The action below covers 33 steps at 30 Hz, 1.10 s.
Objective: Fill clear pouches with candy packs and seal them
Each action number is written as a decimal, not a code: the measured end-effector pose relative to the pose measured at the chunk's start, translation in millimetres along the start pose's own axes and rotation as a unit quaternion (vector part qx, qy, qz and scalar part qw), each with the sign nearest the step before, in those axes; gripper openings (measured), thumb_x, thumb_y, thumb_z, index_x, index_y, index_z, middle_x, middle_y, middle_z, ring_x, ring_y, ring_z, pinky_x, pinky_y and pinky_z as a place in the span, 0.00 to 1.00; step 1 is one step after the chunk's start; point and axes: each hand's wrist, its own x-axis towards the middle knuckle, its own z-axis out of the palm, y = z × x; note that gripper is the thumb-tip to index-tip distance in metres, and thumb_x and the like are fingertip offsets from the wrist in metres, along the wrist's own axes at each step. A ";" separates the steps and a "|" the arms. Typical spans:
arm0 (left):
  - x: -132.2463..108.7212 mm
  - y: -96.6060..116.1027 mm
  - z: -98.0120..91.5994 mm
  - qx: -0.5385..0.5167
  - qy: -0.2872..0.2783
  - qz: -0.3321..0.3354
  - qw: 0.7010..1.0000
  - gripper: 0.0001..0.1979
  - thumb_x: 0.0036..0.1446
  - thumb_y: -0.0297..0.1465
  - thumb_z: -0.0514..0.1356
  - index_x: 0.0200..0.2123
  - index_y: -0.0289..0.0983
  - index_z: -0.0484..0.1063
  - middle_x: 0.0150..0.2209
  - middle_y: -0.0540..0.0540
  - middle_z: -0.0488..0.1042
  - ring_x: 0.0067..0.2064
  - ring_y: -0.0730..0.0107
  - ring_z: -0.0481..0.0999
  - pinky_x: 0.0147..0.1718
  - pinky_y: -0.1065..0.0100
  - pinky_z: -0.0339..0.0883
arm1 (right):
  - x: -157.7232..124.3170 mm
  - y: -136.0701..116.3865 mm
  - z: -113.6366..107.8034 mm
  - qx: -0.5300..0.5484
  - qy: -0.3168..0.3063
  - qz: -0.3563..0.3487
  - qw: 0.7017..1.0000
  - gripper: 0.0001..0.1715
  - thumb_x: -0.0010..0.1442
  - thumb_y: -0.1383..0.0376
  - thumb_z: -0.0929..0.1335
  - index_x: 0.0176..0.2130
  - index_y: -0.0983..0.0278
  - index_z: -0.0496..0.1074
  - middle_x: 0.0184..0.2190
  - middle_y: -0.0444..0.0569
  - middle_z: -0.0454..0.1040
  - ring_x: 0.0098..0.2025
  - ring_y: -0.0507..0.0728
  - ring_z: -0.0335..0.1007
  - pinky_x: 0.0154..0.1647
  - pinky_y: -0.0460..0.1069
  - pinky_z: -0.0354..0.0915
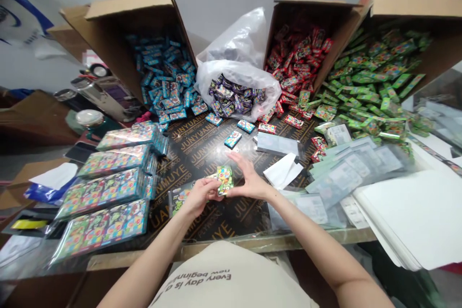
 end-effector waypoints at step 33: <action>-8.1 -5.1 -27.0 0.409 0.125 0.218 0.877 0.35 0.37 0.41 0.65 0.51 0.39 0.65 0.49 0.41 0.68 0.52 0.54 0.64 0.54 0.51 0.50 | -8.7 10.5 10.9 -0.228 0.096 -0.021 0.969 0.40 0.43 0.58 0.70 0.54 0.64 0.58 0.48 0.54 0.66 0.51 0.63 0.59 0.52 0.58 0.48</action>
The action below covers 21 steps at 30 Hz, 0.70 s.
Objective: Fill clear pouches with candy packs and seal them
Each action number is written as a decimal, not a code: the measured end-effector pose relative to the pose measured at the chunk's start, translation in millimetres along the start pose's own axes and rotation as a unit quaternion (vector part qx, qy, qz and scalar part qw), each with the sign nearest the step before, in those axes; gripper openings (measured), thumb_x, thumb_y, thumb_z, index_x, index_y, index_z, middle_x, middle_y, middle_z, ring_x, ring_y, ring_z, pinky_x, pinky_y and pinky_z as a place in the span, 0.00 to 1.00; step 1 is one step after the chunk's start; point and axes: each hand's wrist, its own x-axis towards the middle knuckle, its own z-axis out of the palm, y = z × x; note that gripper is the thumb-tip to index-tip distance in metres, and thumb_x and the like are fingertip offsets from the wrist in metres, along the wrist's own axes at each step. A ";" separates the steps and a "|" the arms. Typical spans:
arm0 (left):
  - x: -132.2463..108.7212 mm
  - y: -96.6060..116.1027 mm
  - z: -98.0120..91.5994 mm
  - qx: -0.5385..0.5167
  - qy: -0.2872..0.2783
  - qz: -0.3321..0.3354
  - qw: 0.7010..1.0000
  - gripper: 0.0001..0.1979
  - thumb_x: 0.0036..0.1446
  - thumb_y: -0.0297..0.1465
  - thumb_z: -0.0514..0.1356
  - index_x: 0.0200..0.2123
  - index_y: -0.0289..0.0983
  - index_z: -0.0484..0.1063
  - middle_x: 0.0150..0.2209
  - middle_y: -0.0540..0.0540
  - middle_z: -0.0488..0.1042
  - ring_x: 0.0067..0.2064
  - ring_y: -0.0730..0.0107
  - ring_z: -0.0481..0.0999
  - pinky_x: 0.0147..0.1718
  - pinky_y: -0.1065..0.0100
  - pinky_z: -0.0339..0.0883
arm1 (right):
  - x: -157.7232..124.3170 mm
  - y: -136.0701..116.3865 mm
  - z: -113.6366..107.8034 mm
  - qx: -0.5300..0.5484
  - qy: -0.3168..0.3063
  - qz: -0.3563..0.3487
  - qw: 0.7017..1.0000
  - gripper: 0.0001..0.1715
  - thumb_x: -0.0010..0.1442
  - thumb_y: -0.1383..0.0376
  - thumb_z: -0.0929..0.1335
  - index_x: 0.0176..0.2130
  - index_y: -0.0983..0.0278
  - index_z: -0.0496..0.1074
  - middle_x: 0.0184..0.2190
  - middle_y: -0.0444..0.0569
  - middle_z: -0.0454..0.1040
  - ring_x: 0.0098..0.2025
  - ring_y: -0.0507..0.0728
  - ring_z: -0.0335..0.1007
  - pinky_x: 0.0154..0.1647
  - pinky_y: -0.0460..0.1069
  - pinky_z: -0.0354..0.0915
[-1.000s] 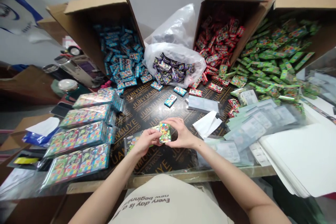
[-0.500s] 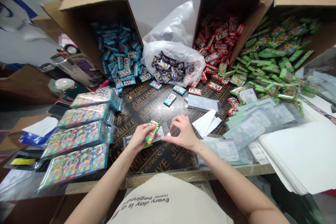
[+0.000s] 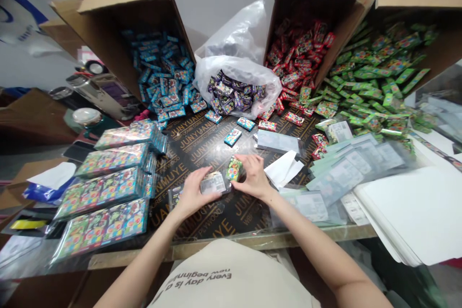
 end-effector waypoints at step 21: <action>0.5 10.6 54.7 -0.310 0.150 -0.058 0.937 0.22 0.45 0.35 0.63 0.45 0.35 0.70 0.41 0.44 0.72 0.43 0.65 0.71 0.45 0.65 0.62 | 25.8 -37.5 28.0 0.569 0.203 0.402 0.689 0.32 0.46 0.56 0.70 0.49 0.59 0.60 0.31 0.43 0.74 0.30 0.53 0.71 0.30 0.47 0.67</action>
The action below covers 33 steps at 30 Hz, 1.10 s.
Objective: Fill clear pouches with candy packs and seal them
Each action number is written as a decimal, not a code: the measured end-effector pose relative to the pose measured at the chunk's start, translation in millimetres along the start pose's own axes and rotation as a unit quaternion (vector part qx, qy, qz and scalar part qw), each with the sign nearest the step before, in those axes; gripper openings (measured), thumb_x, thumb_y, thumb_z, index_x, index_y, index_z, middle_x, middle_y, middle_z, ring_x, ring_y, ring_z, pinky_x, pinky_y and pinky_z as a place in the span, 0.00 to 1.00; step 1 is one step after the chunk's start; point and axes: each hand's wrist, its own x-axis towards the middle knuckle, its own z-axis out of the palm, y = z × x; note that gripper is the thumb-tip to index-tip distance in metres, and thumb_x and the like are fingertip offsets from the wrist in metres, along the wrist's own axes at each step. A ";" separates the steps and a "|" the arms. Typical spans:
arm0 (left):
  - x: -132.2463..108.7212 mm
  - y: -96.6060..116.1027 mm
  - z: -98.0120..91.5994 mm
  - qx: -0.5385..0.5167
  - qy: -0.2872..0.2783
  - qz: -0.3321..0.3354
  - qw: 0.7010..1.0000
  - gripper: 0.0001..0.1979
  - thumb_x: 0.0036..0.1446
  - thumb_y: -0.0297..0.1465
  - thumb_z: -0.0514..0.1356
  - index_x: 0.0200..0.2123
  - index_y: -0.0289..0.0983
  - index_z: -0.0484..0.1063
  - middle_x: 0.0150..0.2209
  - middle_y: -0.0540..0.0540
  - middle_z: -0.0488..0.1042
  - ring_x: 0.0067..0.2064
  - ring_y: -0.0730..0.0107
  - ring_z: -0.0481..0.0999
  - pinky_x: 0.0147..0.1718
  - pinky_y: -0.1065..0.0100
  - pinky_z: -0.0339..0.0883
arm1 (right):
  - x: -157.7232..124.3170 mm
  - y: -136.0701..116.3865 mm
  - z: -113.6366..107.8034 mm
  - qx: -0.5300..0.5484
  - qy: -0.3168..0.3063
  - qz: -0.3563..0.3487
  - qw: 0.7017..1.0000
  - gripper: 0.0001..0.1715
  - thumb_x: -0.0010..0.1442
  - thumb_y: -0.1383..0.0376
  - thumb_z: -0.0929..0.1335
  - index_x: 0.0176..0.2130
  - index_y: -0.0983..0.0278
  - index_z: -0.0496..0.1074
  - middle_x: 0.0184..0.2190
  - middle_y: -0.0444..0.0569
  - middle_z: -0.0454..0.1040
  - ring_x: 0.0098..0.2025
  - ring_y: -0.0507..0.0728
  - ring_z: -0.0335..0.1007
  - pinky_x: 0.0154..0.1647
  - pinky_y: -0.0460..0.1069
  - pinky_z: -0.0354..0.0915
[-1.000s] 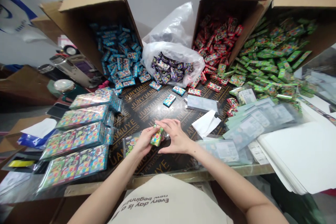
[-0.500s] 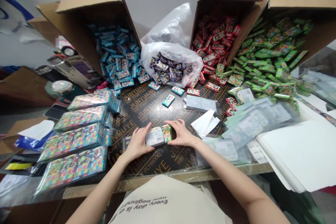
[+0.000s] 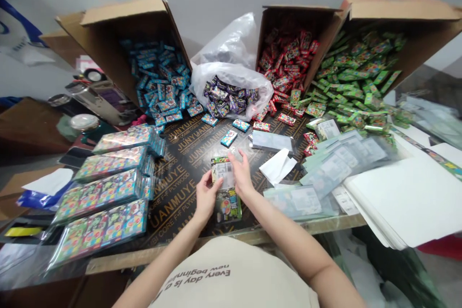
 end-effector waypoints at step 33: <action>22.4 84.0 -21.1 0.199 -0.215 0.111 0.950 0.05 0.44 0.30 0.62 0.23 0.34 0.74 0.26 0.46 0.75 0.30 0.68 0.73 0.31 0.70 0.66 | -20.5 -32.7 -39.3 -0.195 -0.212 -0.141 0.947 0.09 0.47 0.61 0.70 0.28 0.65 0.74 0.27 0.46 0.76 0.29 0.54 0.71 0.35 0.48 0.66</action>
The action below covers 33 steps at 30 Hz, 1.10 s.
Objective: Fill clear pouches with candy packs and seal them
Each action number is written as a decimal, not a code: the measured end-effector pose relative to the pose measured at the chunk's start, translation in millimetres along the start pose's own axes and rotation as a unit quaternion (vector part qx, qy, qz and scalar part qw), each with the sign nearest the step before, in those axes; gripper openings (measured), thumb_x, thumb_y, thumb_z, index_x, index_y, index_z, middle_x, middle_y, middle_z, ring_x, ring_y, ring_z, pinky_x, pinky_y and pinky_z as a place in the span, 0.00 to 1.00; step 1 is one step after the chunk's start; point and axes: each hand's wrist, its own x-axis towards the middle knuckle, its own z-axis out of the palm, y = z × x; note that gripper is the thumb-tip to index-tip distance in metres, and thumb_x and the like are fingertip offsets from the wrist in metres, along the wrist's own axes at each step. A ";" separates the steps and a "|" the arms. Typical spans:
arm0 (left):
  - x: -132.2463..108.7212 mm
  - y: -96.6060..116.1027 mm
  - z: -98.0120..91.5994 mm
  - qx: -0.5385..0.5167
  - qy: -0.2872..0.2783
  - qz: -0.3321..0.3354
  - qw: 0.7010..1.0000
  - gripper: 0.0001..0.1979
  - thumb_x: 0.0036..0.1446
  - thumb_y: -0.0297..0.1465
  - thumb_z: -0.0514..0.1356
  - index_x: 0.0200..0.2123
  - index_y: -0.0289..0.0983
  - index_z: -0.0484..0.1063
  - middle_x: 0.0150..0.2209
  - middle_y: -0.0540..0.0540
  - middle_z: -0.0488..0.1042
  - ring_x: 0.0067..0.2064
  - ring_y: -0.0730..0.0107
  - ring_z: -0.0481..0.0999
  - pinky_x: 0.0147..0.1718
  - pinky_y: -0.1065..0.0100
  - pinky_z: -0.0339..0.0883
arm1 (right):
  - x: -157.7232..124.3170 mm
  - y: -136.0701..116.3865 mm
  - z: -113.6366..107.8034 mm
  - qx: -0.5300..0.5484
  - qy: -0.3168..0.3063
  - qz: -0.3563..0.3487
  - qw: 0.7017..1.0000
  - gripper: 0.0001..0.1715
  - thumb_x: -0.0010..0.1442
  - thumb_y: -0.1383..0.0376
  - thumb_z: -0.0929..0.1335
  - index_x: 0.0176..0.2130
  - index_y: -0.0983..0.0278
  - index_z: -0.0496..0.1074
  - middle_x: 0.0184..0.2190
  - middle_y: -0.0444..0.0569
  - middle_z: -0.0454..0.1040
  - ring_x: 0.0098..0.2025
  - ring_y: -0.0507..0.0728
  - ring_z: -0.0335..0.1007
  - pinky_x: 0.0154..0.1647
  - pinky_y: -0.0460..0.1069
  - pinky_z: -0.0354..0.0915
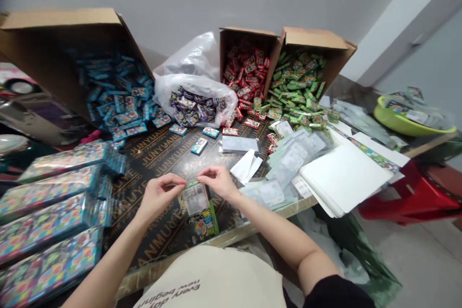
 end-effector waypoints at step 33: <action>-12.8 9.4 4.1 0.012 -0.042 0.011 0.999 0.06 0.47 0.33 0.62 0.26 0.35 0.75 0.27 0.45 0.76 0.29 0.67 0.75 0.31 0.69 0.68 | -21.3 -2.1 -6.5 -0.041 -0.001 -0.040 0.998 0.09 0.52 0.60 0.68 0.31 0.62 0.76 0.30 0.47 0.77 0.33 0.56 0.72 0.37 0.51 0.67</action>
